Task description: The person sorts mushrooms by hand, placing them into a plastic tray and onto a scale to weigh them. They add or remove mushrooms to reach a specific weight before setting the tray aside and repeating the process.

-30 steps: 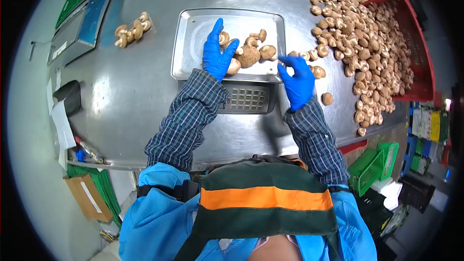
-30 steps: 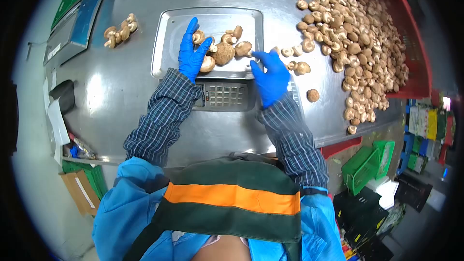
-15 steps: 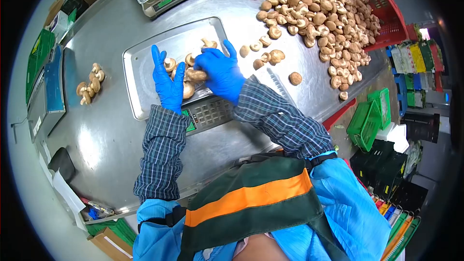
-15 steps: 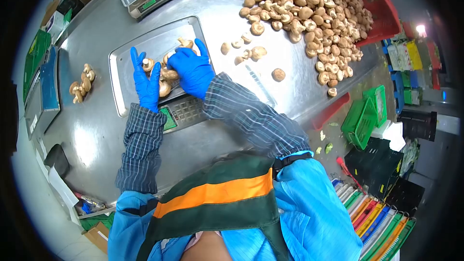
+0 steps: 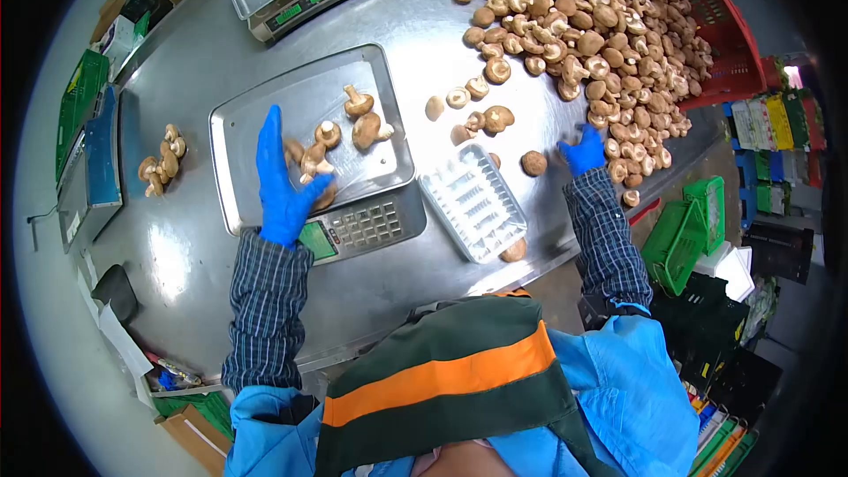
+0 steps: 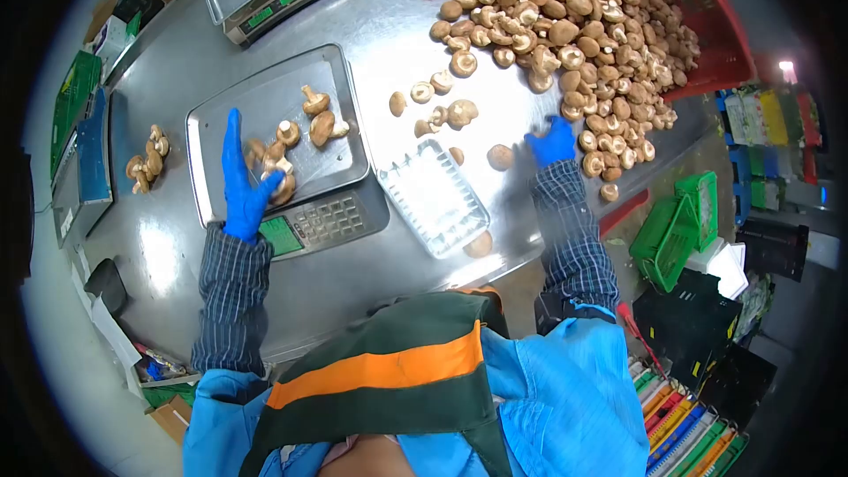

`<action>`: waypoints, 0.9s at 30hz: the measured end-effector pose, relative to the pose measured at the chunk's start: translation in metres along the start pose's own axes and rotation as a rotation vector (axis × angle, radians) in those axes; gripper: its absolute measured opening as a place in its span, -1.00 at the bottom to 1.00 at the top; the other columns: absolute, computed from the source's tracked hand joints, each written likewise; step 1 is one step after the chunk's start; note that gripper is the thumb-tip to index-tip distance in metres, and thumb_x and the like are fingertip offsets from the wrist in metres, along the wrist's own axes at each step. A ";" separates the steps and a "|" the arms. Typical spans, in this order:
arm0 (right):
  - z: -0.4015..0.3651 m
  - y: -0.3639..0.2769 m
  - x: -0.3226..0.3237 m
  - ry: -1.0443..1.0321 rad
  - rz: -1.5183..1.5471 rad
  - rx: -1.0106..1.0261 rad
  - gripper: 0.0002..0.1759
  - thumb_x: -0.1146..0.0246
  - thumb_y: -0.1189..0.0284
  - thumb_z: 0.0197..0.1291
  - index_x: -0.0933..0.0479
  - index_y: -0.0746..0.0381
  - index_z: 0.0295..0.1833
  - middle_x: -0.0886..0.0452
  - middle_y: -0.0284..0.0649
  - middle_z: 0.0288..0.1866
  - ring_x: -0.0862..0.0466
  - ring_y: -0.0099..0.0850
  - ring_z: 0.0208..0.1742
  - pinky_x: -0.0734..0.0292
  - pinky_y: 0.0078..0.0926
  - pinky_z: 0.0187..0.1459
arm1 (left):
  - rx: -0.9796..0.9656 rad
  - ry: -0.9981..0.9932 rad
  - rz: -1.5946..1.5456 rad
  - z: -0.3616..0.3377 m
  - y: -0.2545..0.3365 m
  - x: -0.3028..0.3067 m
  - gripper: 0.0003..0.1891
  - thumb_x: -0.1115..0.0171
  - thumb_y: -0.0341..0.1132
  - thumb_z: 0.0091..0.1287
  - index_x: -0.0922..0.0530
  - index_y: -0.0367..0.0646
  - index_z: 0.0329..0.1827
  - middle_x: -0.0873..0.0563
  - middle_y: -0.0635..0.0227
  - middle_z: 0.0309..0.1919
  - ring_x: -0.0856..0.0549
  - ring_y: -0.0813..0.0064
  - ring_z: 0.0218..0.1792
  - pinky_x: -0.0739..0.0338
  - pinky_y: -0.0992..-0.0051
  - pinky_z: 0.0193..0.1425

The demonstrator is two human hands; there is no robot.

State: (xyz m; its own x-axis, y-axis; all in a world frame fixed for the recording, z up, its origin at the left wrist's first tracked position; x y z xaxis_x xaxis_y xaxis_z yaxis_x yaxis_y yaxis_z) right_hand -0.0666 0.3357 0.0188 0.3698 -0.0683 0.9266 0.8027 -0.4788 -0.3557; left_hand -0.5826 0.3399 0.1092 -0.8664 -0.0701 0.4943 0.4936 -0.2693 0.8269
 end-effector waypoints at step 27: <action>0.019 -0.220 -0.067 -0.247 -0.148 0.625 0.02 -0.52 -0.14 -0.44 -0.46 -0.01 0.28 -0.11 -0.08 0.48 -0.12 -0.07 0.45 -0.23 0.00 0.36 | -0.012 -0.178 0.225 0.008 -0.012 0.003 0.26 -0.68 -0.11 -0.45 -0.15 0.14 0.48 -0.05 0.04 0.48 -0.23 -0.03 0.38 -0.25 0.10 0.42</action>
Point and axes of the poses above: each hand's wrist, its own z-axis towards the middle knuckle, its own x-axis out of the back of the hand, y = z × x, the point moved 1 cm from there along z, towards the middle knuckle
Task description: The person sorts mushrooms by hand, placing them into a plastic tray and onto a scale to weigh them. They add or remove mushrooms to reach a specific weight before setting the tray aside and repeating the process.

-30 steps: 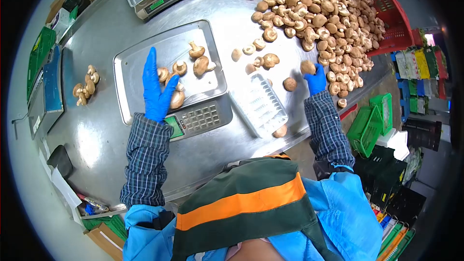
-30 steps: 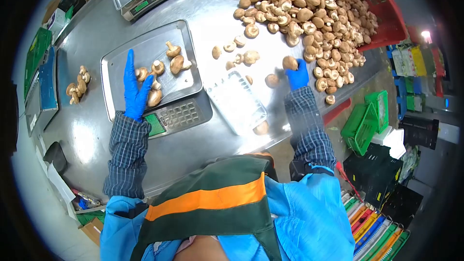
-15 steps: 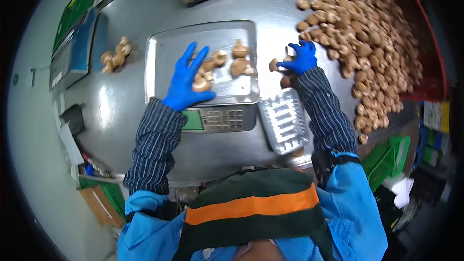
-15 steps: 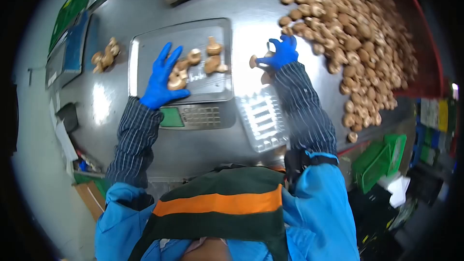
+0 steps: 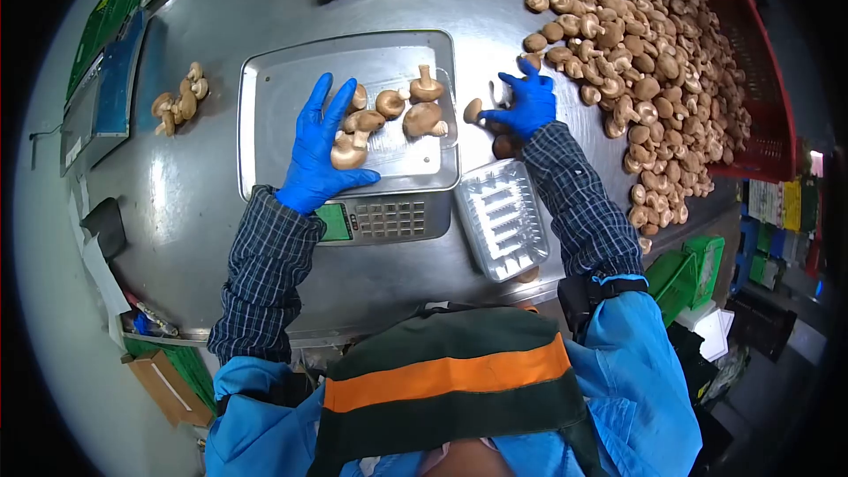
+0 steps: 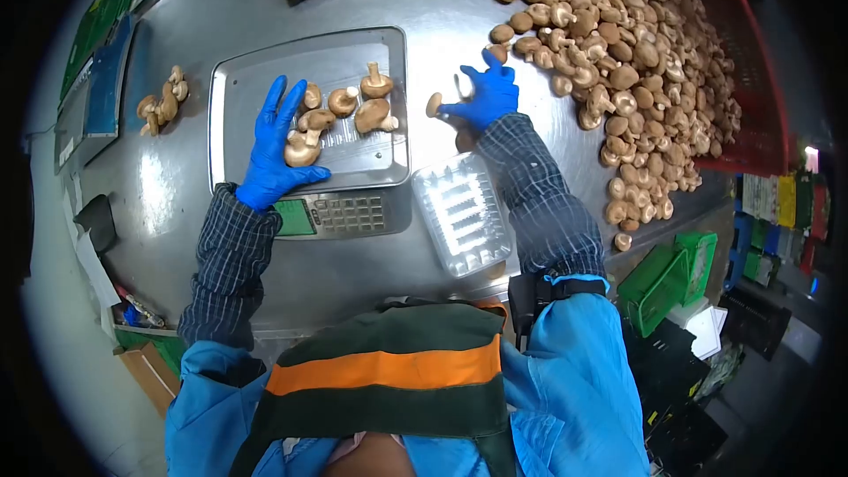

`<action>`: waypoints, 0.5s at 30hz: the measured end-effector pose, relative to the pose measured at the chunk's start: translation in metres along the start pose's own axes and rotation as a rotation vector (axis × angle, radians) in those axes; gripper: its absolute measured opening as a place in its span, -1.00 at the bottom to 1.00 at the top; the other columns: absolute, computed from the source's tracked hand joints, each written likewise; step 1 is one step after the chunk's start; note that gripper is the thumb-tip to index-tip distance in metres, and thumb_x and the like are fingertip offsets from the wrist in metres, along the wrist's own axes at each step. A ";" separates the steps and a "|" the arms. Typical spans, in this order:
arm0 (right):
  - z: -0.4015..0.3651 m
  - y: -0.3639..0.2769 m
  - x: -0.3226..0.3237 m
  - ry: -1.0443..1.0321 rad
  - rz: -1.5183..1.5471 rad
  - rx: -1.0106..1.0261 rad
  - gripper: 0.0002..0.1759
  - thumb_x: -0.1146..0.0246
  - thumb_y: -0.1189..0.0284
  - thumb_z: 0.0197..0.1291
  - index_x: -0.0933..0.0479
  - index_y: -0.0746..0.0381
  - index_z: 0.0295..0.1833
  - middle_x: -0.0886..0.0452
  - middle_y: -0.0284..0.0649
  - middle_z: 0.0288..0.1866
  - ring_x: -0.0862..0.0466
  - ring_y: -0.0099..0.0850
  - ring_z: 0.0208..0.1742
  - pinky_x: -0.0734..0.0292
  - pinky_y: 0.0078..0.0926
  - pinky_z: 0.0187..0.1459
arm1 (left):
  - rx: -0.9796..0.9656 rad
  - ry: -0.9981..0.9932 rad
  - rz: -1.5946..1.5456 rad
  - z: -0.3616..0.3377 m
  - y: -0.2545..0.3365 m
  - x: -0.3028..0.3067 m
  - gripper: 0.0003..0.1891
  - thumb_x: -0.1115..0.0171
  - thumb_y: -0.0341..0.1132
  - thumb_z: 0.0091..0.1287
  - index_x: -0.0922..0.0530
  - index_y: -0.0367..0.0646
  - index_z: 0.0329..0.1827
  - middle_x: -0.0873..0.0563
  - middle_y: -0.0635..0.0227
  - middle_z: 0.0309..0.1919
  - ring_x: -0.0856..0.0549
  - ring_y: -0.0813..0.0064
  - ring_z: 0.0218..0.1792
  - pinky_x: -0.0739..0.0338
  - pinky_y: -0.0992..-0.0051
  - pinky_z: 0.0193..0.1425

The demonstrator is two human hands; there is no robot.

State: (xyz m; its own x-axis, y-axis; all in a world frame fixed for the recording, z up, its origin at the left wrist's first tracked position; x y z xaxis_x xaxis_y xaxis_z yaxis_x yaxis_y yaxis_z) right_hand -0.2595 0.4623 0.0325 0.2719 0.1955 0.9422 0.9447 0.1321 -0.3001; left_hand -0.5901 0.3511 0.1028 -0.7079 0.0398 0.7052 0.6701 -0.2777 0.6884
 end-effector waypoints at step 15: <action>-0.012 -0.002 -0.014 -0.052 -0.005 0.314 0.02 -0.59 0.12 -0.39 -0.33 -0.32 0.35 0.00 -0.12 0.54 -0.26 0.06 0.34 -0.29 -0.03 0.33 | 0.021 0.082 -0.004 -0.009 0.001 0.006 0.23 -0.67 -0.07 -0.39 -0.14 0.14 0.48 -0.06 0.07 0.47 -0.21 -0.02 0.38 -0.21 0.08 0.43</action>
Point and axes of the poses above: each hand's wrist, its own z-axis towards the middle knuckle, its own x-axis out of the back of the hand, y = z × x, the point moved 1 cm from there along z, towards the middle knuckle
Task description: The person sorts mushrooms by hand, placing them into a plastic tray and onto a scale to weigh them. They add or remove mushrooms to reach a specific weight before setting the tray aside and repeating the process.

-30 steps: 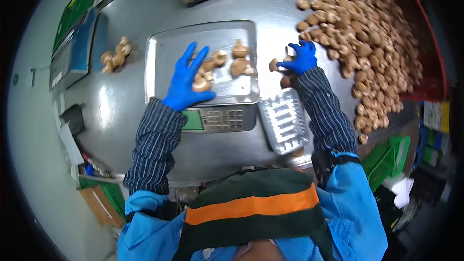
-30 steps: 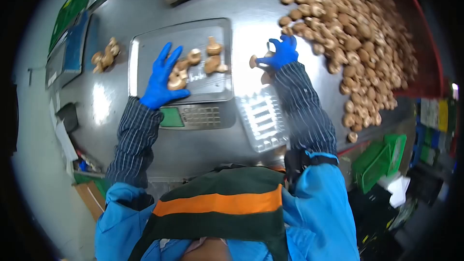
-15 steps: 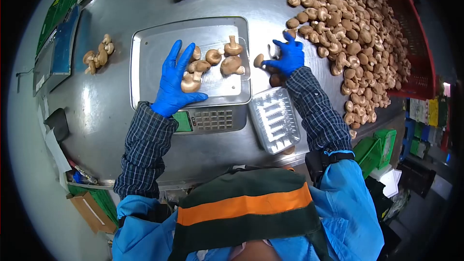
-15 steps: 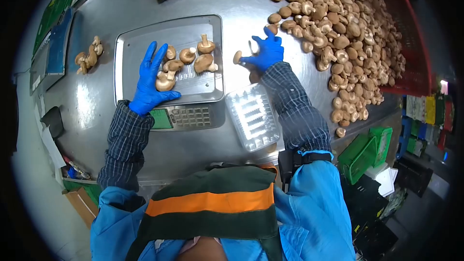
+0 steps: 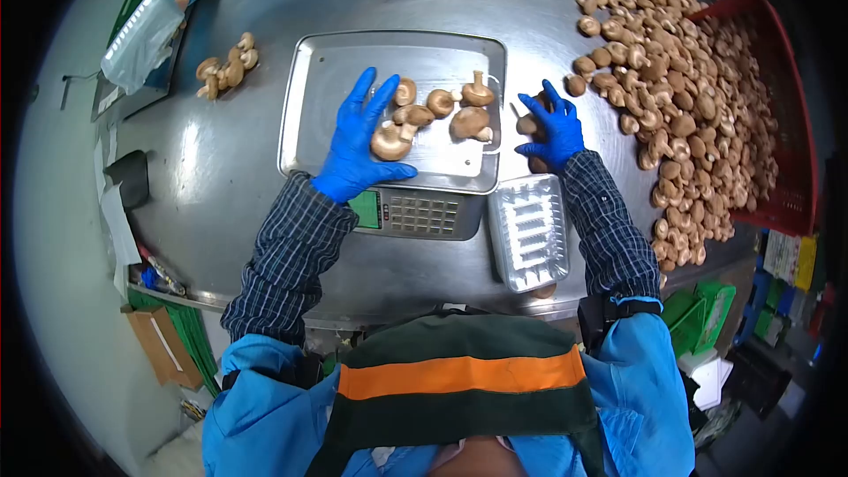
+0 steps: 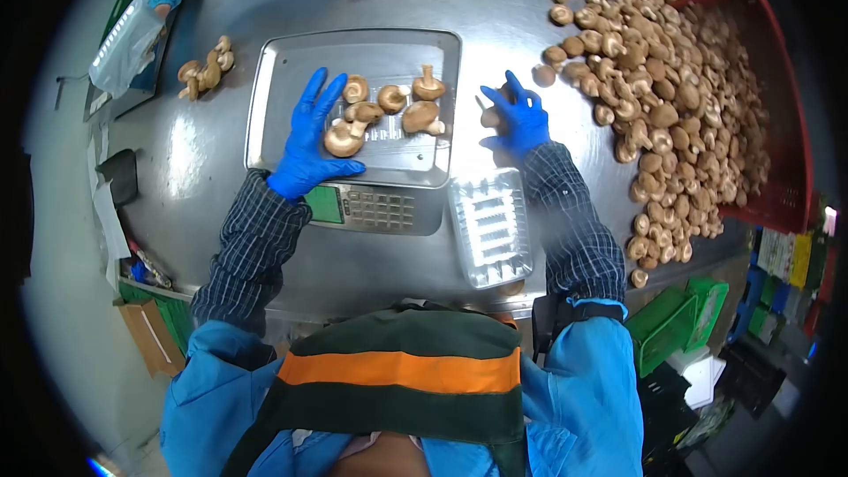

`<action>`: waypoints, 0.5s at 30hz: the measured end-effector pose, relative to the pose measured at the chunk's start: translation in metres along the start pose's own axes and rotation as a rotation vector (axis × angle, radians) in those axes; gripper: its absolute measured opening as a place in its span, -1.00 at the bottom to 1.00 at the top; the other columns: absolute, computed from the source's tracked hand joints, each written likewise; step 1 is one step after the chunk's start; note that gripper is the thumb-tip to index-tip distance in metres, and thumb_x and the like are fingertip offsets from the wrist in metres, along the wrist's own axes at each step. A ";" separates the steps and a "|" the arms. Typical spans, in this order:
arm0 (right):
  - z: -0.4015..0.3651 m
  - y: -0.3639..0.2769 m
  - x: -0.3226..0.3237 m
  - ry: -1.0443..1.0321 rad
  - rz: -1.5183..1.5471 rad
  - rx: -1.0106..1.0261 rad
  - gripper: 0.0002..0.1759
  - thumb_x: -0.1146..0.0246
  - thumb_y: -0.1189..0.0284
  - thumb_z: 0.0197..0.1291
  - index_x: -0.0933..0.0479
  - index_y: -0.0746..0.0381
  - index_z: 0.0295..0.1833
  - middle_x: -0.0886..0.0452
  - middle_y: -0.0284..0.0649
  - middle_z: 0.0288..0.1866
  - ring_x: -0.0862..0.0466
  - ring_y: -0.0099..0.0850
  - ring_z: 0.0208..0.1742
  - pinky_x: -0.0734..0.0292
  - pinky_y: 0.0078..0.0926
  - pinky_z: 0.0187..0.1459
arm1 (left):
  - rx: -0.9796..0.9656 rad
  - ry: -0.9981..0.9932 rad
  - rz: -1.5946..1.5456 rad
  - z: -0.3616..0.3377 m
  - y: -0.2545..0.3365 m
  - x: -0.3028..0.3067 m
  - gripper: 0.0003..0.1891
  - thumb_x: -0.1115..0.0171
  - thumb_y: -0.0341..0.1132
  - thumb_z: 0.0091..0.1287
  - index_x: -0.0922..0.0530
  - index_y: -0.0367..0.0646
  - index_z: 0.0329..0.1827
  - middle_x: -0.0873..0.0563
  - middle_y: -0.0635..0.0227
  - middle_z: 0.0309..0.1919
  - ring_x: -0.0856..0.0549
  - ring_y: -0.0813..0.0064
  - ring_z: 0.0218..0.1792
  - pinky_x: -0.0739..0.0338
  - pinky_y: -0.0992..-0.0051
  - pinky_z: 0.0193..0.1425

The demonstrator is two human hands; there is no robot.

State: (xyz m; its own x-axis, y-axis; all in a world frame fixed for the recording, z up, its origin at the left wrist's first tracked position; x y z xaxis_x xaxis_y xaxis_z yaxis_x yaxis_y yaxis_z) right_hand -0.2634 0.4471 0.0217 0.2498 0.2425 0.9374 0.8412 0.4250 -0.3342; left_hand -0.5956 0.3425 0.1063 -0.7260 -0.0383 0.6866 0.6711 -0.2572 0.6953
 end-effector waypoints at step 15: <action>0.027 0.020 0.014 0.102 0.301 -0.088 -0.54 -0.45 0.32 -0.25 -0.59 0.10 -0.10 -0.41 -0.07 0.08 -0.45 -0.10 0.15 -0.39 -0.25 0.20 | 0.083 0.034 -0.007 -0.013 -0.004 0.017 0.16 -0.59 0.08 -0.26 -0.15 0.11 0.49 -0.06 0.16 0.49 -0.14 0.05 0.44 -0.08 0.08 0.48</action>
Point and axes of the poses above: each hand's wrist, its own z-axis towards the middle knuckle, its own x-axis out of the back of the hand, y = z × x, the point moved 1 cm from there along z, towards the middle knuckle
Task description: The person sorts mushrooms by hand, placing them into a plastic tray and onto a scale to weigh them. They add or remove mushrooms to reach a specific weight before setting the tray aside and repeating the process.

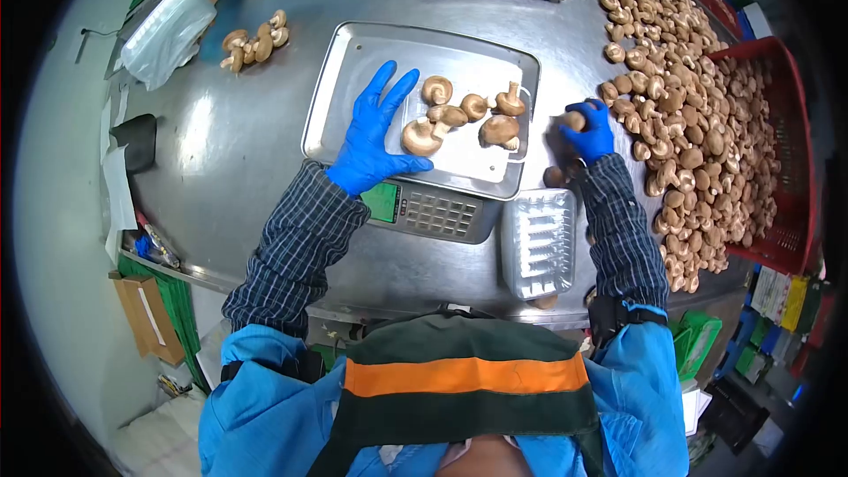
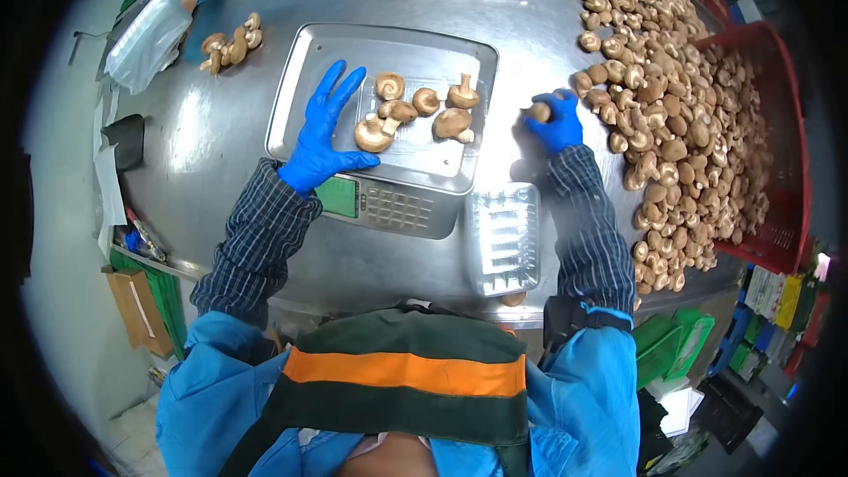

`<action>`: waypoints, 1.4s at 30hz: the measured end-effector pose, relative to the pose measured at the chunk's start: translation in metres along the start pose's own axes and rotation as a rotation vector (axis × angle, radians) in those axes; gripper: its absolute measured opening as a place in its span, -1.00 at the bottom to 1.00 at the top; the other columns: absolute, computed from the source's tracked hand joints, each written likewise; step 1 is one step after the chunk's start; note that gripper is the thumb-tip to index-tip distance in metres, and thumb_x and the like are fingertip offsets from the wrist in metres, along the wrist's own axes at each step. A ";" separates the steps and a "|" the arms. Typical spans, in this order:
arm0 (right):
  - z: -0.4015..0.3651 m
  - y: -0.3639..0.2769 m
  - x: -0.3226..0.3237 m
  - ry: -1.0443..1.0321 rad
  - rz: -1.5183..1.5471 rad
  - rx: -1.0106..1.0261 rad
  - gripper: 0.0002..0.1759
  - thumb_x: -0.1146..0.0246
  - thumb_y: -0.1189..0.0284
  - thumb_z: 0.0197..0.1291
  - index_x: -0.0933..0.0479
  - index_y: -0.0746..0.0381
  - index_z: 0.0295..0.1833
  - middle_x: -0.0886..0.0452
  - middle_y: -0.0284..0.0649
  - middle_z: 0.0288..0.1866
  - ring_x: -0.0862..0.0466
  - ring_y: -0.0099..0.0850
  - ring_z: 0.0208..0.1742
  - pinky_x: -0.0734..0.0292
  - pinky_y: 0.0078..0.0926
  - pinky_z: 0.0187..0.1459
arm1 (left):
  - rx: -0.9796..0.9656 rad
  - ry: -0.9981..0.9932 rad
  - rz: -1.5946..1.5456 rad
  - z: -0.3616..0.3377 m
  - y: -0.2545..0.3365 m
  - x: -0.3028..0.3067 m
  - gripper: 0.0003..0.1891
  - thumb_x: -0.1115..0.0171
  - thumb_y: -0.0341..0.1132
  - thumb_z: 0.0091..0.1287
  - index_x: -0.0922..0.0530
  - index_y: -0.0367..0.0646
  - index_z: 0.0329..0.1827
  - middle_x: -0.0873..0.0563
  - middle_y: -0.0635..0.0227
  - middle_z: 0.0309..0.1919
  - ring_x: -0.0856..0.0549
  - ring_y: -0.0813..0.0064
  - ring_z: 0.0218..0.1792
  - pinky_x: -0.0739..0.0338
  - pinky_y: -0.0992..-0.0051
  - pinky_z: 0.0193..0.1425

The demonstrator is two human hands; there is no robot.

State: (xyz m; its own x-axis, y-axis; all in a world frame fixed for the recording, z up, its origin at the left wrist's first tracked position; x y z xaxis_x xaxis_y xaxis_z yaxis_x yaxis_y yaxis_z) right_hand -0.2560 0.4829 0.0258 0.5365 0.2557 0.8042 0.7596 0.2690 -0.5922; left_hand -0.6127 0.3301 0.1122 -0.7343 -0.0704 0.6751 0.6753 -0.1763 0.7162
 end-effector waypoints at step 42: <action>-0.039 -0.121 0.032 0.115 0.548 0.266 -0.41 -0.35 0.51 0.08 -0.42 0.11 0.28 -0.49 -0.31 0.22 -0.44 -0.38 0.26 -0.31 -0.30 0.25 | -0.127 0.214 0.068 -0.031 0.008 -0.002 0.17 -0.55 0.12 -0.21 -0.12 -0.15 0.48 -0.23 0.10 0.43 -0.22 0.07 0.42 -0.10 0.17 0.48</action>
State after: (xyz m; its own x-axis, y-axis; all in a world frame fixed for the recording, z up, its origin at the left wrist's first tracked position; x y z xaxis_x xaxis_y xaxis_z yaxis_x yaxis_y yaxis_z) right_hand -0.3165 0.4218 0.1256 0.8700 0.3249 0.3709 0.2522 0.3531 -0.9010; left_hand -0.6079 0.2984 0.1108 -0.6948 -0.2900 0.6582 0.7192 -0.2850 0.6336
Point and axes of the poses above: each hand's wrist, its own z-axis towards the middle knuckle, its own x-axis out of the back of the hand, y = z × x, the point moved 1 cm from there along z, towards the middle knuckle
